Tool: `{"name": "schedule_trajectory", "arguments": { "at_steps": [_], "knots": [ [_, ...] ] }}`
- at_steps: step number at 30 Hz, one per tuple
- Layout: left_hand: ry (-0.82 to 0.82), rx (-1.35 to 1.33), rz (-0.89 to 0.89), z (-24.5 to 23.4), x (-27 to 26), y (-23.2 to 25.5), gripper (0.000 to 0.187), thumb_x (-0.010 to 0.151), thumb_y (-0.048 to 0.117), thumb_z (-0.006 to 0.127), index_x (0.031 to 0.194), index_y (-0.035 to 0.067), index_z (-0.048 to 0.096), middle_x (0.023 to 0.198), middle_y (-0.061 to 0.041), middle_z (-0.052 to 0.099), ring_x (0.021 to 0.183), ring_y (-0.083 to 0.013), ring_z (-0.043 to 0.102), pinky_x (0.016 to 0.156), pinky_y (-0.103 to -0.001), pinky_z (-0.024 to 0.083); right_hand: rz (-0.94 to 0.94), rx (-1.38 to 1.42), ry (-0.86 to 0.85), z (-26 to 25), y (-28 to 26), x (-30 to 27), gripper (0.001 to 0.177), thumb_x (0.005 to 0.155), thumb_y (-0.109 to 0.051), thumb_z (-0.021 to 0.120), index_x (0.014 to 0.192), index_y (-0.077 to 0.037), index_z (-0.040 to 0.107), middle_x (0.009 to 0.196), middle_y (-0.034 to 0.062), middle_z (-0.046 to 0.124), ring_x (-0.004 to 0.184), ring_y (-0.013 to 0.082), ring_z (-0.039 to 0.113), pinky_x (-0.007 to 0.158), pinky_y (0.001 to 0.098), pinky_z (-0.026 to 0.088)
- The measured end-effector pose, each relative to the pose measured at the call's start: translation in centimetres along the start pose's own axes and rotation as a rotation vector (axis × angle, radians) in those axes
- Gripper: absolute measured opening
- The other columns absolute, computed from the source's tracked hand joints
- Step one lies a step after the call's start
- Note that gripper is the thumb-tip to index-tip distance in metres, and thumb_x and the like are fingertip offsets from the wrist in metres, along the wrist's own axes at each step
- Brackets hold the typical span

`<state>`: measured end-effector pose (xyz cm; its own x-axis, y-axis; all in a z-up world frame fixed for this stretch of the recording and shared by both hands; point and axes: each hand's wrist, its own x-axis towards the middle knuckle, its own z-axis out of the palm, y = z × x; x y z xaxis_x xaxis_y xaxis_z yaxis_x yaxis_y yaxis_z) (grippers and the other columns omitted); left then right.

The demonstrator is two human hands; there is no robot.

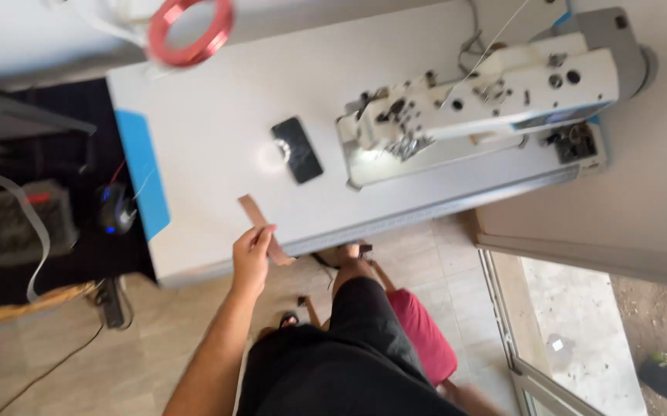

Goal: Cutting a strip of leather from a hide with scissors and applying adhesive to the strip at a sewing station.

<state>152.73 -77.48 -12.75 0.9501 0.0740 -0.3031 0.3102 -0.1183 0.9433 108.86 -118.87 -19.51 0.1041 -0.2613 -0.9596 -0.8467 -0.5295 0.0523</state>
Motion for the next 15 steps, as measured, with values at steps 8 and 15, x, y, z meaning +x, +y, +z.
{"name": "schedule_trajectory", "arguments": {
  "at_steps": [8,15],
  "knots": [
    [0.144,0.366,0.215,4.0,6.7,-2.2,0.016,0.089,0.007,0.078,0.099,-0.002,0.069,0.086,-0.017,0.068,0.075,-0.0303,0.071,0.063,-0.037,0.057,-0.543,-0.367,1.194,-34.3,-31.8,9.2,0.028,0.097,-0.047,0.061,0.12,-0.032,0.056,0.078,-0.0045,0.07,0.072,0.0252,0.074,0.066,0.0422,0.059],
    [0.365,0.813,0.554,3.1,9.8,-1.9,0.05,0.092,0.038,0.077,0.125,0.004,0.064,0.082,-0.003,0.061,0.07,-0.0205,0.058,0.064,-0.037,0.048,-0.742,-0.611,1.776,-38.5,-32.6,18.0,0.027,0.092,-0.033,0.077,0.117,-0.023,0.082,0.109,-0.0007,0.081,0.096,0.027,0.077,0.078,0.0325,0.059]
  ]
}}
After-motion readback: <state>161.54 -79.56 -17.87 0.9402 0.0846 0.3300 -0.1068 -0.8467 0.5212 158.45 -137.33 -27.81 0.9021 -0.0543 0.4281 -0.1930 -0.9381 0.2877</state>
